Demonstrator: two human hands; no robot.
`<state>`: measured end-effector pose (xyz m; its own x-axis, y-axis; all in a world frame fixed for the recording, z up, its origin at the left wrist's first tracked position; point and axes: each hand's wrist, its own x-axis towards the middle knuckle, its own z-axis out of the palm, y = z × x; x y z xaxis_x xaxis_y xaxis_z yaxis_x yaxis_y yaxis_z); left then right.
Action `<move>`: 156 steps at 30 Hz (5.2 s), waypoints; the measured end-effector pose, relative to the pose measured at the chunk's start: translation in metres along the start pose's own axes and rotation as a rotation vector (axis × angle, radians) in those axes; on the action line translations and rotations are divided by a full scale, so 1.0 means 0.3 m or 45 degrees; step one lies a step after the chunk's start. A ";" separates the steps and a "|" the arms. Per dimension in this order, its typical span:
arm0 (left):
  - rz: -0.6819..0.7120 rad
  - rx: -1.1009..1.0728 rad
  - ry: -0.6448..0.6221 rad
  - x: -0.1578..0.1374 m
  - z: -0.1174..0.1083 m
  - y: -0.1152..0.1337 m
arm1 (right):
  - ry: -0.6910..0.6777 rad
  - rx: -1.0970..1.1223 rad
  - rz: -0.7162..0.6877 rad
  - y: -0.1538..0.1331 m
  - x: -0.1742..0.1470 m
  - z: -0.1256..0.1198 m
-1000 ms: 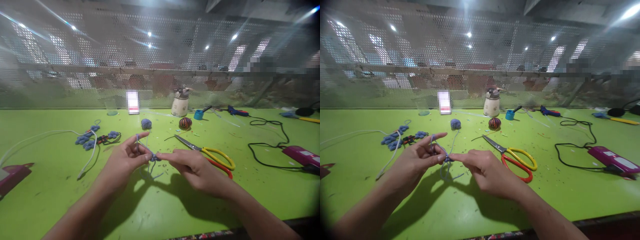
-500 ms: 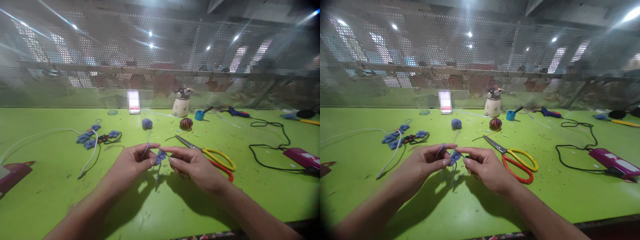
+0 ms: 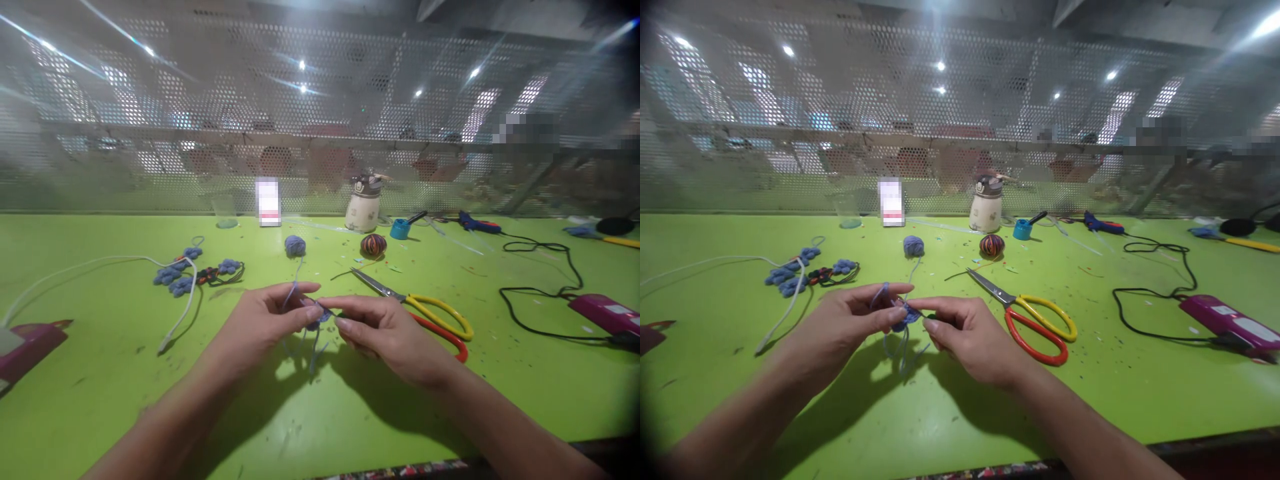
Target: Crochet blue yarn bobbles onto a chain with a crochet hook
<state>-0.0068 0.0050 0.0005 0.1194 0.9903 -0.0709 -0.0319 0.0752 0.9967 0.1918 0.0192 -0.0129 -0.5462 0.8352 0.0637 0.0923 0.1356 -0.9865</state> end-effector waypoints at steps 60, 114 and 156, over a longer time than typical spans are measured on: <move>0.192 -0.223 -0.062 -0.023 -0.005 0.009 | 0.117 -0.790 -0.678 -0.037 -0.032 -0.062; 0.124 -0.214 -0.015 -0.016 0.019 -0.004 | 0.036 0.246 0.038 -0.007 -0.004 -0.002; 0.341 0.759 0.215 -0.020 0.082 -0.060 | 0.326 0.461 0.286 0.057 0.039 0.088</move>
<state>0.0174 -0.0053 -0.0161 0.0253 0.9740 0.2251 0.5198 -0.2051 0.8293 0.1650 0.0171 -0.0330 -0.3200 0.9327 -0.1664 -0.1356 -0.2189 -0.9663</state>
